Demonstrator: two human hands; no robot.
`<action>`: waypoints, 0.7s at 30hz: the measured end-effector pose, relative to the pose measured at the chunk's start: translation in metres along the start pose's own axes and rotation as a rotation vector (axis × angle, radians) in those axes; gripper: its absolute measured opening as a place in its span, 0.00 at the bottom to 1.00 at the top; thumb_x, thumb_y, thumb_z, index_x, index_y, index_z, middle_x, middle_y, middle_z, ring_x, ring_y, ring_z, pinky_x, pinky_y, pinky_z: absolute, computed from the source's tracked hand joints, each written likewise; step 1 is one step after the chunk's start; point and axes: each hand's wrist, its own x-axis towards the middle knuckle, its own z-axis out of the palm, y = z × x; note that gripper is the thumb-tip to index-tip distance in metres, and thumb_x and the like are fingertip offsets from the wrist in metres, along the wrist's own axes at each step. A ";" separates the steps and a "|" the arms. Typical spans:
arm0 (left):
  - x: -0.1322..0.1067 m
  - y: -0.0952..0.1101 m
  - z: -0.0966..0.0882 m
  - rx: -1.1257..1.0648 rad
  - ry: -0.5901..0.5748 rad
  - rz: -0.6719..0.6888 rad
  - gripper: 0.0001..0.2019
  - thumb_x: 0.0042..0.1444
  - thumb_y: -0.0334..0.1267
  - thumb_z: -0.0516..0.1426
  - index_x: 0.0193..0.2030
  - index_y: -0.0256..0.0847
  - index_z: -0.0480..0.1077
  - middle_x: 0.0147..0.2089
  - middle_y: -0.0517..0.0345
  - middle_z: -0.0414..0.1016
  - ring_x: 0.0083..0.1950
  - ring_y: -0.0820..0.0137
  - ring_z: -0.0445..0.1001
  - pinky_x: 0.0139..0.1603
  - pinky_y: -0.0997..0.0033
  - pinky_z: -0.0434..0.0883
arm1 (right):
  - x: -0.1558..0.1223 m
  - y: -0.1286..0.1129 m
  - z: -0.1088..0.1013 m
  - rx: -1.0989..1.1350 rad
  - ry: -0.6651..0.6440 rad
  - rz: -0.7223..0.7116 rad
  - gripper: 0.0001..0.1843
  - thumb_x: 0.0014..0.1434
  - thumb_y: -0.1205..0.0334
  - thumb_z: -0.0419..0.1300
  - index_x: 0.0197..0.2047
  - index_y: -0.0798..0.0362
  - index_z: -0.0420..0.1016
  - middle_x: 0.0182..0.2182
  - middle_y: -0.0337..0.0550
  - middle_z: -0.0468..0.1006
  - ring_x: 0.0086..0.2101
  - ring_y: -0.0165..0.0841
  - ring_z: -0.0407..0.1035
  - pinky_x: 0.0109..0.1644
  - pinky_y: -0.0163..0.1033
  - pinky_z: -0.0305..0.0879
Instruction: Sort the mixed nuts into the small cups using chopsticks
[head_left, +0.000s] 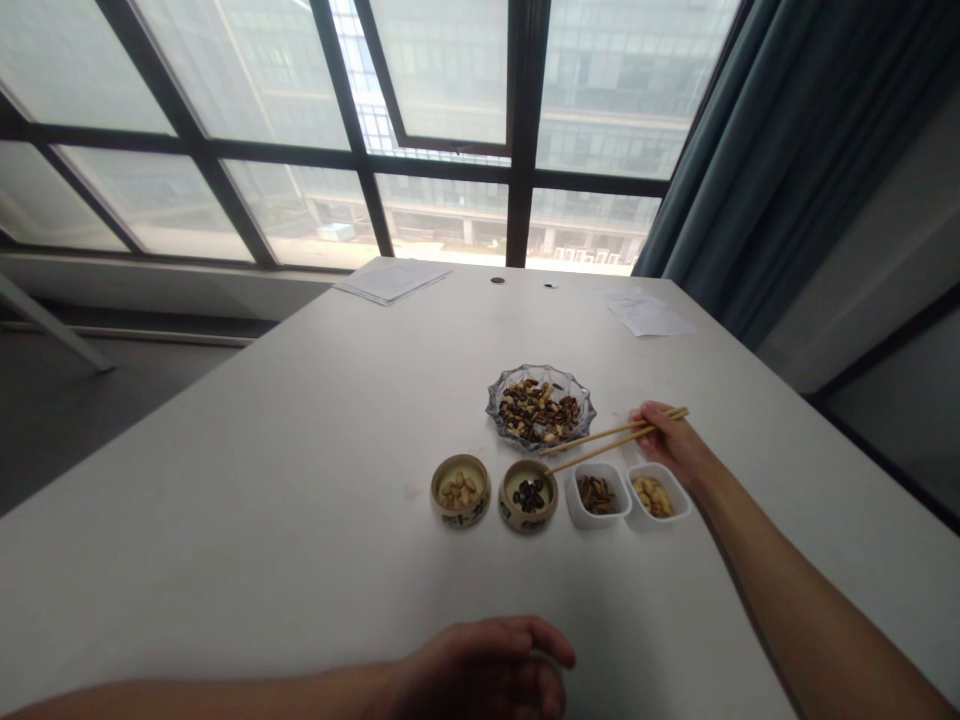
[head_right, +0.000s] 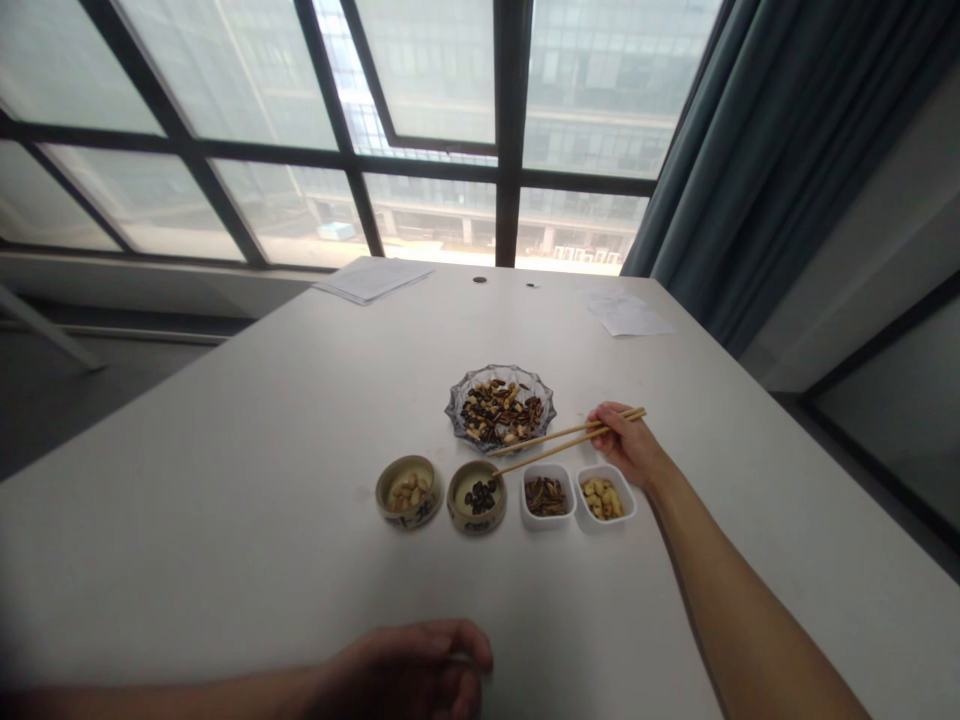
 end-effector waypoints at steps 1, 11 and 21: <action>0.000 0.000 0.000 0.004 -0.003 0.005 0.17 0.56 0.40 0.63 0.50 0.35 0.77 0.36 0.55 0.75 0.36 0.72 0.72 0.38 0.71 0.59 | 0.000 0.001 0.000 0.007 0.000 -0.008 0.20 0.43 0.49 0.81 0.25 0.53 0.81 0.23 0.39 0.80 0.18 0.25 0.69 0.20 0.27 0.70; 0.000 0.002 0.000 0.017 -0.012 0.001 0.17 0.57 0.40 0.62 0.51 0.36 0.77 0.36 0.56 0.75 0.35 0.73 0.71 0.37 0.72 0.59 | 0.011 0.010 0.005 0.068 0.147 -0.169 0.20 0.50 0.45 0.78 0.33 0.53 0.84 0.27 0.45 0.85 0.28 0.33 0.83 0.25 0.26 0.75; 0.000 0.003 0.002 0.027 -0.014 -0.001 0.17 0.55 0.41 0.64 0.49 0.36 0.77 0.35 0.57 0.74 0.34 0.74 0.70 0.36 0.73 0.59 | 0.010 0.011 0.020 -0.097 0.168 -0.213 0.29 0.43 0.36 0.78 0.29 0.55 0.82 0.23 0.47 0.84 0.23 0.37 0.82 0.20 0.28 0.74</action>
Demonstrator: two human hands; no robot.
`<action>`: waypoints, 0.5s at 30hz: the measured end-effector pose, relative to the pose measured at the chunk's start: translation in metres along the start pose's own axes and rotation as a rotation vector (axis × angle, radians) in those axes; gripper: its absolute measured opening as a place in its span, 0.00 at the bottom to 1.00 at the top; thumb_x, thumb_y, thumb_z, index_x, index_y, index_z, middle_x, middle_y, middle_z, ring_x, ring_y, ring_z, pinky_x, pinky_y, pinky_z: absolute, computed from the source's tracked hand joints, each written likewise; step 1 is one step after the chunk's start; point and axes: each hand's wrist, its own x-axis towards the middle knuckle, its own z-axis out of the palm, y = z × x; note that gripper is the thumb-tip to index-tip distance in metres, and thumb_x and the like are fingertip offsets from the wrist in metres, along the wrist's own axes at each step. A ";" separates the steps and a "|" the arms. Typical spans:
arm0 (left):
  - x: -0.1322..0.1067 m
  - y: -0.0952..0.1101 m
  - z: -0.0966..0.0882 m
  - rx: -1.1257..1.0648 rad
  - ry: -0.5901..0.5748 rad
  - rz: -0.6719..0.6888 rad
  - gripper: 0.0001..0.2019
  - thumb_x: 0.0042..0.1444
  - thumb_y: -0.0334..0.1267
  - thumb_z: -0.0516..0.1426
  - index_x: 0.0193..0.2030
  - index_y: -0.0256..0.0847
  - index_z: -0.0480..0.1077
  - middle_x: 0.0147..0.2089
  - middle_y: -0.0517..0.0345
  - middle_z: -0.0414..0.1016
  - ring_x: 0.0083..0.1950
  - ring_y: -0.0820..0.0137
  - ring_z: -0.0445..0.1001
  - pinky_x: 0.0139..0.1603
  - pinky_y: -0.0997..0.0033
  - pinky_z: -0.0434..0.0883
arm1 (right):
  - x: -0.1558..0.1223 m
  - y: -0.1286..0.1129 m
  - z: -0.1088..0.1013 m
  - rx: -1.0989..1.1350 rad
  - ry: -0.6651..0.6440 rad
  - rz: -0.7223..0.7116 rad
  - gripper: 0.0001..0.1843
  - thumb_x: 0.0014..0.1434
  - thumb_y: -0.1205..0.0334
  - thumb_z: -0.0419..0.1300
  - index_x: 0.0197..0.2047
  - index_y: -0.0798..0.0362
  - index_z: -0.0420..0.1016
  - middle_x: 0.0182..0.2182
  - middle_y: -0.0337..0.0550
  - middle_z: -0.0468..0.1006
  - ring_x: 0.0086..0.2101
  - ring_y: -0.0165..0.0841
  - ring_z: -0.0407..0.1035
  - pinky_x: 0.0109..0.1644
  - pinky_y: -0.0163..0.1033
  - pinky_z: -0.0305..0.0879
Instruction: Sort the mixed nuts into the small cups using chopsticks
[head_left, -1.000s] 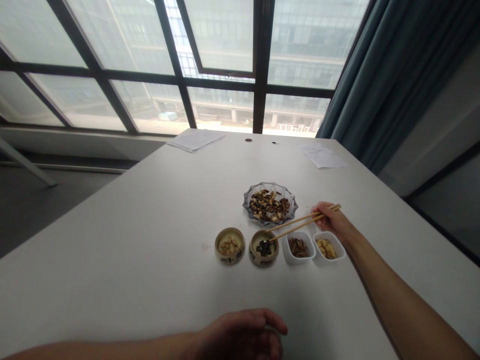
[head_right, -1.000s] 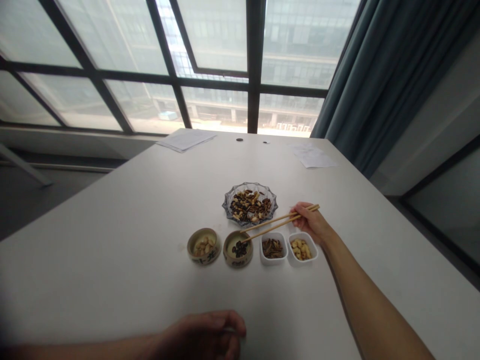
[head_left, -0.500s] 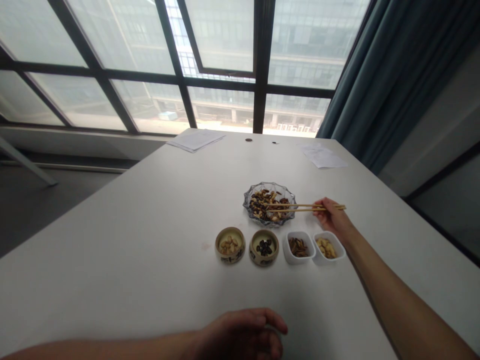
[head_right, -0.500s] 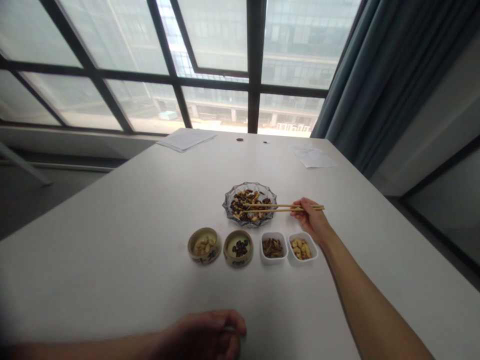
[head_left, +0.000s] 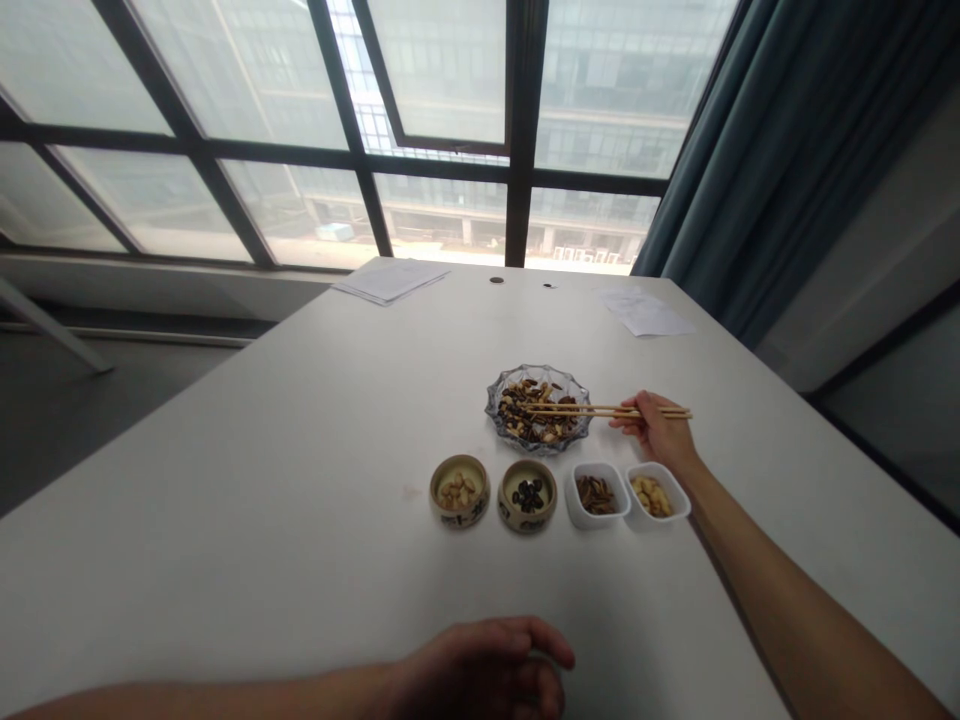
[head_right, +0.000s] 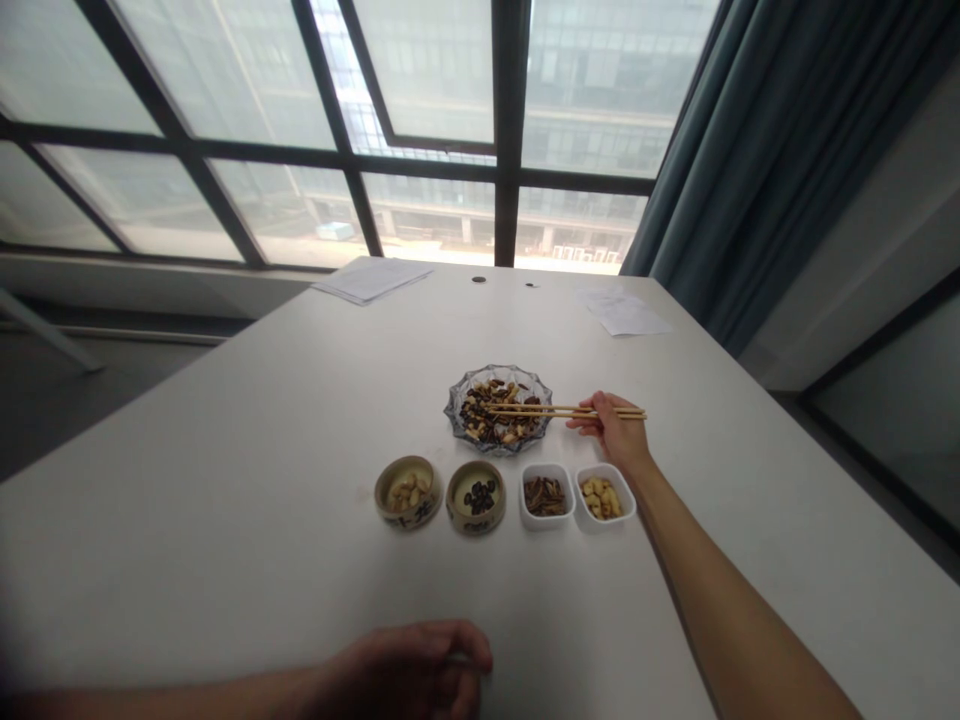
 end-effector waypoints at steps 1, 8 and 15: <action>0.000 0.000 0.000 -0.004 0.004 -0.001 0.17 0.55 0.41 0.64 0.49 0.36 0.77 0.35 0.57 0.74 0.35 0.73 0.70 0.36 0.73 0.59 | 0.000 0.000 0.001 -0.012 -0.008 0.005 0.29 0.43 0.36 0.78 0.29 0.55 0.82 0.24 0.48 0.84 0.23 0.38 0.82 0.20 0.28 0.74; -0.001 -0.002 -0.004 0.013 -0.013 0.025 0.18 0.56 0.41 0.62 0.51 0.35 0.76 0.37 0.55 0.75 0.36 0.73 0.72 0.38 0.72 0.60 | -0.003 -0.002 0.009 -0.057 -0.032 0.005 0.29 0.43 0.36 0.78 0.30 0.55 0.82 0.25 0.47 0.85 0.24 0.38 0.82 0.21 0.28 0.75; 0.000 -0.001 0.000 0.019 -0.029 0.025 0.18 0.56 0.41 0.62 0.51 0.35 0.77 0.35 0.57 0.75 0.35 0.74 0.72 0.37 0.73 0.60 | -0.003 0.000 0.011 -0.077 -0.007 0.010 0.31 0.42 0.34 0.78 0.30 0.57 0.83 0.25 0.51 0.85 0.25 0.41 0.83 0.22 0.29 0.76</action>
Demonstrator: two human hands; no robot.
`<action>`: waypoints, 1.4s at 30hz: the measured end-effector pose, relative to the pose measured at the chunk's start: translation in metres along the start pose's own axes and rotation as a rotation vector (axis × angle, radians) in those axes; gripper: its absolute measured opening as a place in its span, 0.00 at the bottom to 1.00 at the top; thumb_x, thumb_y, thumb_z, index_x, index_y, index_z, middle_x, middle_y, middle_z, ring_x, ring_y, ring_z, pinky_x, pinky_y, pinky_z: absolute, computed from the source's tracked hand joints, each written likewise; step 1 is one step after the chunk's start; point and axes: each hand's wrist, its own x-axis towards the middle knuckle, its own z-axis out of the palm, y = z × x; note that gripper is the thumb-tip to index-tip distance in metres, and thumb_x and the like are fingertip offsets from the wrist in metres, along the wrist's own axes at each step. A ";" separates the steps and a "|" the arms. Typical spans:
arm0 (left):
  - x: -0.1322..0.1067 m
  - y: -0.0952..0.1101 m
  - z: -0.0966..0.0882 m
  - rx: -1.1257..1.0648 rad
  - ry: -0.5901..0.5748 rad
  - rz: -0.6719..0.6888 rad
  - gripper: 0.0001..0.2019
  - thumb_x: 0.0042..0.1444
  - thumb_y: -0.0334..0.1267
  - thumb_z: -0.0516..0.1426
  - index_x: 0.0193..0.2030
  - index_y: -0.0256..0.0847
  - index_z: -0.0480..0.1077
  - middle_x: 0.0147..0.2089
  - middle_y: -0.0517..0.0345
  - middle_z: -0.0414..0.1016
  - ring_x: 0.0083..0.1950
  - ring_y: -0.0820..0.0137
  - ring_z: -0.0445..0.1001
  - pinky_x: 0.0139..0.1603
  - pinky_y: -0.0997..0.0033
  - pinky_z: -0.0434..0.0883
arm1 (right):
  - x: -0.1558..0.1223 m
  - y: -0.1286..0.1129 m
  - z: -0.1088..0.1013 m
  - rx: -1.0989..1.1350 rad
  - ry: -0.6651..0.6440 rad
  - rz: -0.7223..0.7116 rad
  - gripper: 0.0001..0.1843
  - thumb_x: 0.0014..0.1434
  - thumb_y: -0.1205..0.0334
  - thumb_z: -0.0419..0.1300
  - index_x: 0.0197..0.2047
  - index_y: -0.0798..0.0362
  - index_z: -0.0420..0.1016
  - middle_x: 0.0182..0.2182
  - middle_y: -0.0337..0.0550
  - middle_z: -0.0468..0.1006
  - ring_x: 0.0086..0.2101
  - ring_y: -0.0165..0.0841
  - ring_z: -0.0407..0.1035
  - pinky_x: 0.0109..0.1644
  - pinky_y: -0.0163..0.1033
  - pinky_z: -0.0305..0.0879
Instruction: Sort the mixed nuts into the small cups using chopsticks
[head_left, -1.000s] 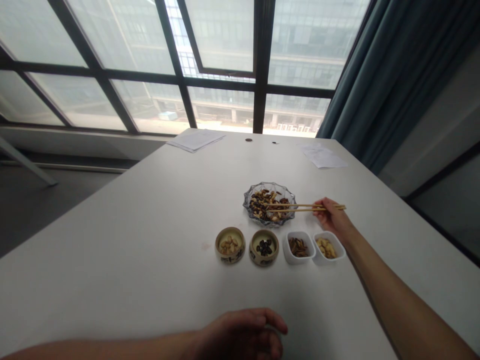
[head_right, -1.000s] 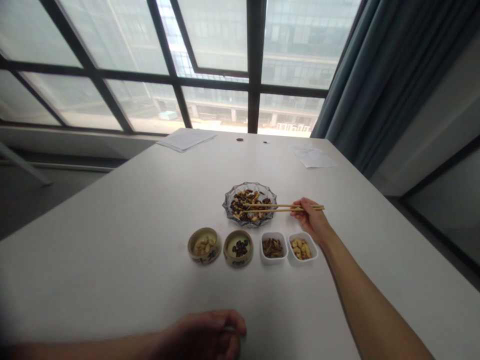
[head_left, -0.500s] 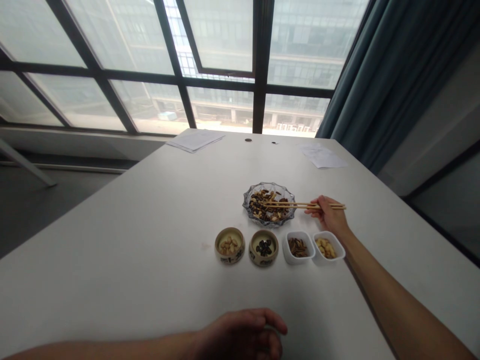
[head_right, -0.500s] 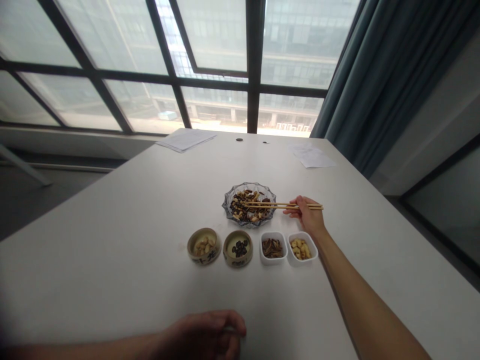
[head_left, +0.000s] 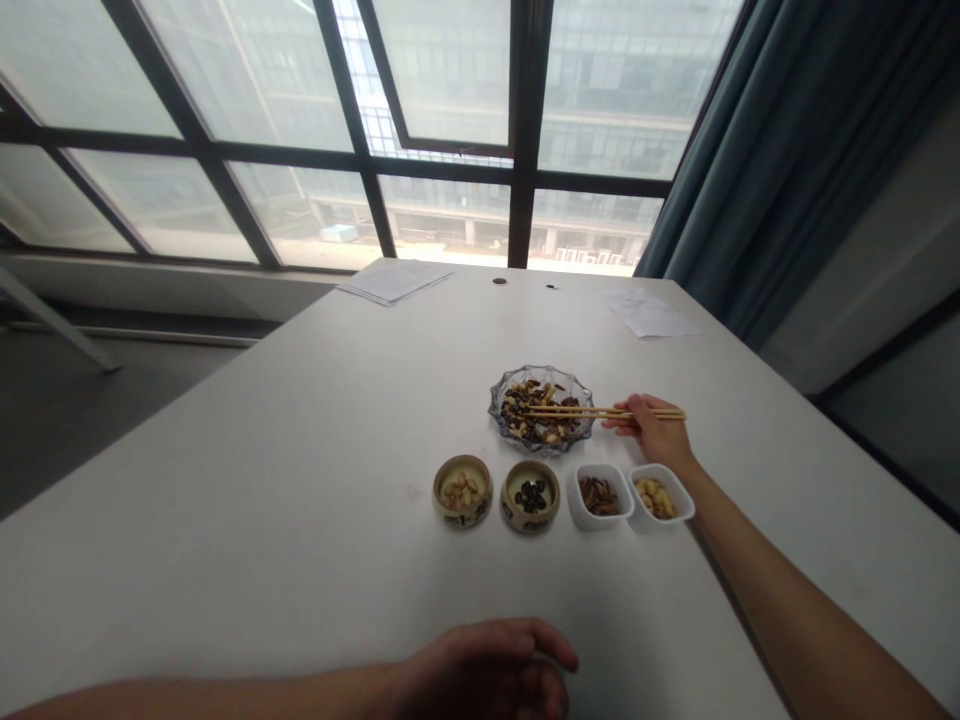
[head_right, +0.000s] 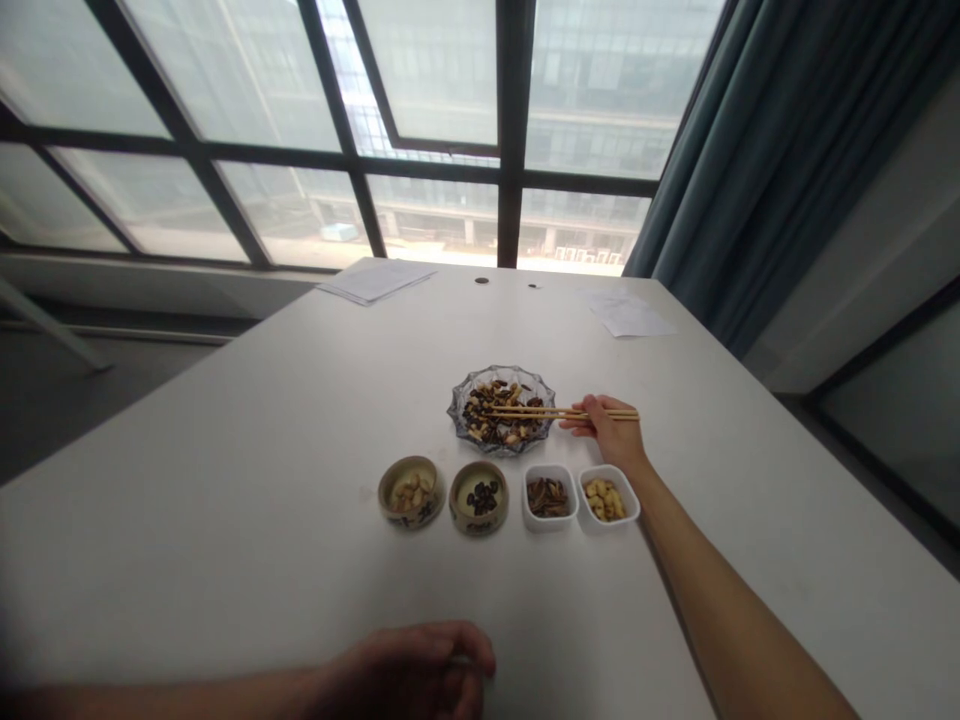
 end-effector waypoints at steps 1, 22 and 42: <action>0.000 0.000 0.001 -0.005 0.004 0.004 0.18 0.56 0.41 0.62 0.51 0.35 0.77 0.35 0.57 0.75 0.35 0.74 0.72 0.36 0.73 0.60 | 0.000 0.001 0.000 0.001 0.006 0.002 0.32 0.42 0.34 0.78 0.30 0.57 0.83 0.26 0.51 0.85 0.25 0.41 0.83 0.22 0.29 0.76; -0.001 0.000 0.000 0.008 0.021 0.001 0.17 0.57 0.41 0.62 0.51 0.37 0.78 0.35 0.57 0.77 0.33 0.74 0.72 0.36 0.72 0.59 | 0.001 0.003 -0.001 0.055 0.007 0.002 0.32 0.41 0.34 0.78 0.29 0.57 0.82 0.23 0.49 0.84 0.21 0.36 0.81 0.19 0.27 0.74; 0.000 0.000 -0.001 0.023 0.005 -0.015 0.18 0.55 0.42 0.64 0.49 0.35 0.77 0.34 0.55 0.74 0.36 0.71 0.71 0.38 0.69 0.59 | 0.004 0.003 -0.004 0.107 0.083 0.006 0.32 0.41 0.33 0.78 0.28 0.56 0.81 0.21 0.48 0.83 0.21 0.36 0.80 0.19 0.28 0.74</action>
